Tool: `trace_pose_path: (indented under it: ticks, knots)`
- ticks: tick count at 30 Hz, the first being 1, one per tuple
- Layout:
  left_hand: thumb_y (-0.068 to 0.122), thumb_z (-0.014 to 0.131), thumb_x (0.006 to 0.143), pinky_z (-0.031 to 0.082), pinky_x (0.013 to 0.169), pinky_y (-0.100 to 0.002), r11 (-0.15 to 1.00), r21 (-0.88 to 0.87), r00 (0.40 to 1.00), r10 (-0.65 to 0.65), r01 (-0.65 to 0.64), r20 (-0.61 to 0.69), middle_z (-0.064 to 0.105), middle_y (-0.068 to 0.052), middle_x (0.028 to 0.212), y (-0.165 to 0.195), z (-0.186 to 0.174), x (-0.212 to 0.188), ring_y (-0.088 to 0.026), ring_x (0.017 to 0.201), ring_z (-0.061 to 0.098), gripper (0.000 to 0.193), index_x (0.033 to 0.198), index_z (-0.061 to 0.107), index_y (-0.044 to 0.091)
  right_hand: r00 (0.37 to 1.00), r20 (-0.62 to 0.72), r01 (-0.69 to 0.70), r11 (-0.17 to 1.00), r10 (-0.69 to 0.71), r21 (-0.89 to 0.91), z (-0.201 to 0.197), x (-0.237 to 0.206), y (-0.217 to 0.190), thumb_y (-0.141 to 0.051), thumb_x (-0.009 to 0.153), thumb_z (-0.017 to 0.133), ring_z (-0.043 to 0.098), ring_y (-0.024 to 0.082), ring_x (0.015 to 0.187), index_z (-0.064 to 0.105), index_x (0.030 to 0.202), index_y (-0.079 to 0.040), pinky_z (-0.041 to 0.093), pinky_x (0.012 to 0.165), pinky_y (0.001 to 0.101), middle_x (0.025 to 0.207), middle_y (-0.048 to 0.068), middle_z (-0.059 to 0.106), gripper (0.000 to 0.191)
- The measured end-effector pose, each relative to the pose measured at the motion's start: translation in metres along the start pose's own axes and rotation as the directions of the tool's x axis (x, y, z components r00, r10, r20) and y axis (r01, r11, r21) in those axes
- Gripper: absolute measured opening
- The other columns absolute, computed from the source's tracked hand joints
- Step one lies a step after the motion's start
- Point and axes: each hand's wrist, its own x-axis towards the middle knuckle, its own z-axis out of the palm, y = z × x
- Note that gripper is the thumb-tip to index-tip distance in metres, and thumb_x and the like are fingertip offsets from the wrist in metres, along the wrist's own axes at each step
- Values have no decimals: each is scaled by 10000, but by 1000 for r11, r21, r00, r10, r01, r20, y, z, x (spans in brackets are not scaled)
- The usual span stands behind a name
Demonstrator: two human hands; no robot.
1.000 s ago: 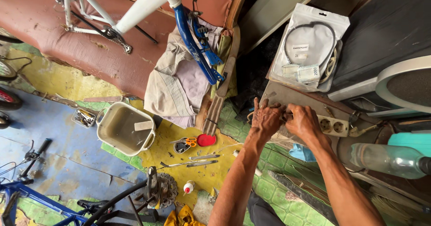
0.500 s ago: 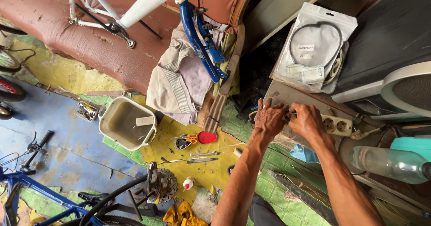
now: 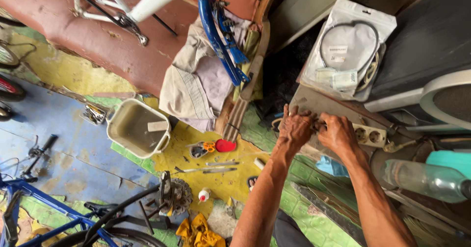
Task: The person uses a T-handle wrench to tighten a bolt on the rear hub of a bicycle wheel mounted on a stand. They repeatedly apply lubricant from a small bottle to the hub area and continue tightening. The person then wipes their hands on a cloth.
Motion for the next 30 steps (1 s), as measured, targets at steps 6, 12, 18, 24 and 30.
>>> trace_pose_path:
  ticks: [6,12,18,24,30]
  knots:
    - [302,748,868,224,1223,-661,997,-75,1000,-26,27,12,660,0,1341,-1,3,1,-346,1361,499,508,1359,638,225,998,24,-66,998,66,-25,-11,4,-16,-19,775,679,727,447,742,731,981,-35,585,716,521,793,299,710,213]
    - [335,721,970,242,1285,-623,999,-26,994,-41,44,103,687,-18,1337,-3,-1,-2,-318,1441,508,428,1376,649,222,990,-139,42,998,-37,37,-59,2,-22,-95,882,684,722,387,730,718,879,-42,564,696,476,803,216,734,63]
    - [261,769,876,125,1258,-676,993,-74,991,-88,95,99,572,0,1480,8,-8,-6,-375,1539,299,610,1443,554,189,990,8,-141,986,141,91,-46,-9,-16,-139,904,740,732,262,716,731,961,-35,559,673,411,859,138,774,119]
    - [-47,604,789,195,1270,-608,971,-229,930,-150,74,-335,415,-149,1638,-3,18,-58,-380,1591,259,734,1508,481,30,995,5,-78,781,96,620,-4,-20,-14,-111,911,745,685,190,722,702,1038,-12,539,616,330,892,139,763,167]
    - [-17,542,892,194,1260,-608,888,-376,817,-413,264,-402,462,-189,1581,-38,36,-155,-418,1507,317,609,1496,470,7,998,-55,64,795,-38,604,33,-15,-82,-166,942,719,729,209,729,705,1104,-17,556,645,313,927,113,774,220]
